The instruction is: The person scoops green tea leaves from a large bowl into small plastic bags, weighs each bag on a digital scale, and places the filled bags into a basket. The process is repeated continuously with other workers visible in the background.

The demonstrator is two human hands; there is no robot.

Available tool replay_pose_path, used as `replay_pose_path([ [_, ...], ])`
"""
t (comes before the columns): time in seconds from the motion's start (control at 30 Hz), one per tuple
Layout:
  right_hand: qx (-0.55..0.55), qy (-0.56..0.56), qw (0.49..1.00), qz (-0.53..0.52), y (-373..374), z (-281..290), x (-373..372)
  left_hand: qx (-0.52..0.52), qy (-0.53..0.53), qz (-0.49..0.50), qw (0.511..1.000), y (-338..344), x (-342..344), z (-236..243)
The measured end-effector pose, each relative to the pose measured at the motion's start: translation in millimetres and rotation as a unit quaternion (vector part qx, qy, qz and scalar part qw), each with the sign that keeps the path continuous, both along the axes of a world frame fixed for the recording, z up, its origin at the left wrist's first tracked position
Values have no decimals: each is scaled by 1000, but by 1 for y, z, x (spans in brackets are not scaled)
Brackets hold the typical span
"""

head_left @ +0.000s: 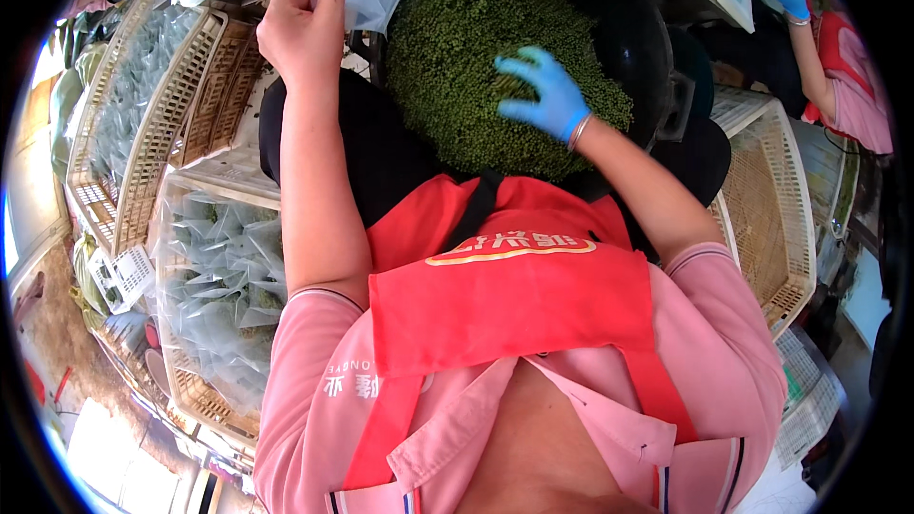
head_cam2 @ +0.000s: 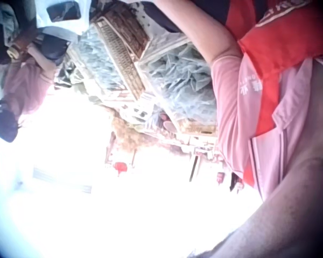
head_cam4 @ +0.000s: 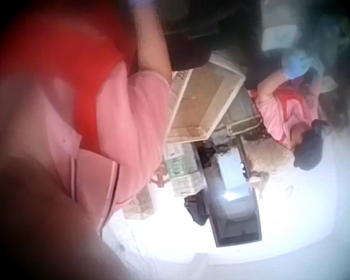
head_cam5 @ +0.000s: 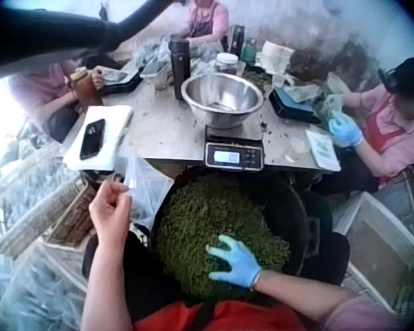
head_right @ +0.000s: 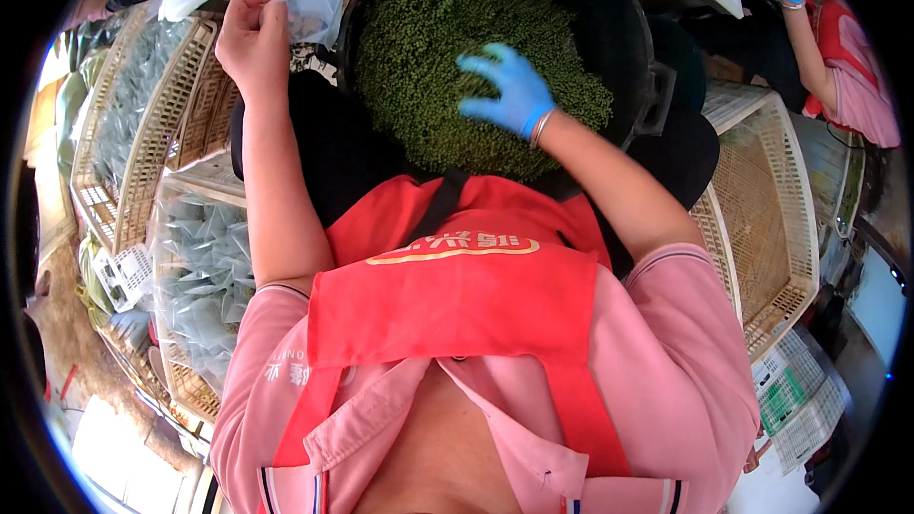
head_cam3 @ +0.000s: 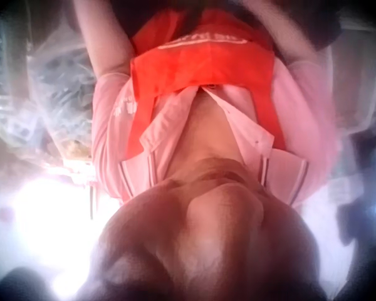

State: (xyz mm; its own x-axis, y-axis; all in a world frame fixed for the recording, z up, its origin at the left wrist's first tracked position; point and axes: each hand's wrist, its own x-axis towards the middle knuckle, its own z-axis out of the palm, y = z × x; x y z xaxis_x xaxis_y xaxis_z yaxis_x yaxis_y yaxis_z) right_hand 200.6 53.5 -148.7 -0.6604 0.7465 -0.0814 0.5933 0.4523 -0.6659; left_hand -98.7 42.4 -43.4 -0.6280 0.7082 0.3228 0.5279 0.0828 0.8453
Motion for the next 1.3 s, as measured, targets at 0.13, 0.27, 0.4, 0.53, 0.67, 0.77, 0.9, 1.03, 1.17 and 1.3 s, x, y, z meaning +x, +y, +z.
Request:
replay_pose_path([
  [0.13,134,-39,983,119,-42,1,-29,-19,-14,-19,1000,2,3,-1],
  [0.27,256,-47,960,106,23,-37,-64,-12,-8,-17,1000,3,6,0],
  [0.4,198,-15,978,-58,117,-62,-75,-12,-27,-20,999,0,6,4],
  [0.53,165,-18,984,-60,125,-64,-95,-15,-29,-39,999,4,10,5],
  [0.67,178,-22,973,142,34,-18,-84,-19,-19,-26,999,5,4,2],
  [0.77,208,27,963,171,7,-22,-40,4,-2,-34,999,4,1,-3],
  [0.9,77,138,985,71,12,3,4,17,-49,-59,997,-1,2,-3],
  [1.03,-100,270,937,-200,64,-40,56,31,-80,-71,994,0,-1,-3],
  [1.17,-193,214,893,-346,69,-91,58,11,-42,-57,997,1,5,4],
  [1.3,-126,140,964,-186,37,-85,22,-15,3,-44,999,-3,6,5],
])
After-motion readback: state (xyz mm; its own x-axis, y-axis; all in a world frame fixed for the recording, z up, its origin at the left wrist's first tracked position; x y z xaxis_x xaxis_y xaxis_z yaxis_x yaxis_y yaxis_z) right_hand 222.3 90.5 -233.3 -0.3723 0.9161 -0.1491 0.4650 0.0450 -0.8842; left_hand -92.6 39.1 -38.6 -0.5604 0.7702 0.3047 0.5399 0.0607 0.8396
